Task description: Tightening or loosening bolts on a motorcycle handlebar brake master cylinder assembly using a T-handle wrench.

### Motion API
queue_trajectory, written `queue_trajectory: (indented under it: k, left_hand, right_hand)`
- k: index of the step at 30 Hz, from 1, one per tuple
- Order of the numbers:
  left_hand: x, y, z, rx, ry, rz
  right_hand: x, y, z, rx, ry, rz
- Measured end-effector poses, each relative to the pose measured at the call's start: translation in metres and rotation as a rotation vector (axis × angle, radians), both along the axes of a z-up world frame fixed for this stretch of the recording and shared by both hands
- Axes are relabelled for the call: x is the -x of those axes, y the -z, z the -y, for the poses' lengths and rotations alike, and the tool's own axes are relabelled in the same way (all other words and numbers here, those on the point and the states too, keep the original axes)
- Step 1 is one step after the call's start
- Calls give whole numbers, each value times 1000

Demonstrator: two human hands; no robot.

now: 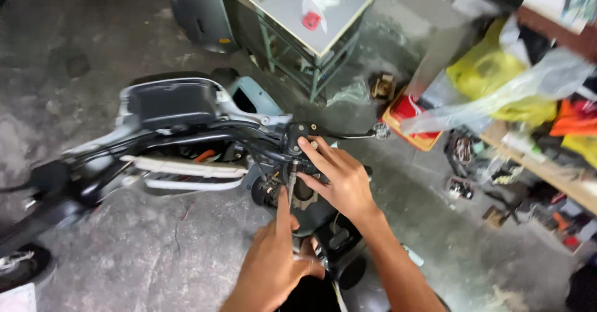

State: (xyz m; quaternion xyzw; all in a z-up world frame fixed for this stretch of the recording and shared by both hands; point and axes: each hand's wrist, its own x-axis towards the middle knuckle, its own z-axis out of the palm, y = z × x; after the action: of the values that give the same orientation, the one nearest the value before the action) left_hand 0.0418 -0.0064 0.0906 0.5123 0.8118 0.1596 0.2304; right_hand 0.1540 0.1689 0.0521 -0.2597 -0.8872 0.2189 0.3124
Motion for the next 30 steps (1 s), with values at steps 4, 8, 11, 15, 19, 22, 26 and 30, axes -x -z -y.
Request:
queue_trajectory:
  k: [4, 8, 11, 15, 19, 22, 26, 30]
  left_hand:
    - [23, -35, -16, 51, 50, 632]
    - [48, 21, -27, 244, -112, 994]
    - [71, 8, -55, 420, -97, 1140]
    - [85, -2, -65, 527, -4, 1067]
    - [86, 4, -69, 546, 48, 950]
    - [84, 17, -62, 491, 34, 933]
    - [88, 26, -48, 321, -47, 1520]
    - [85, 11, -55, 343, -26, 1545]
  right_hand:
    - [0, -1, -1, 14, -23, -49]
    - [1, 1, 0, -10, -10, -74]
    - [0, 4, 0, -2, -14, -60]
    - [0, 3, 2, 17, 10, -43]
    - [-2, 0, 2, 10, -18, -38]
    - [-2, -3, 4, 25, -22, -36]
    - [0, -4, 7, 30, -18, -45]
    - [-1, -2, 8, 41, -15, -20]
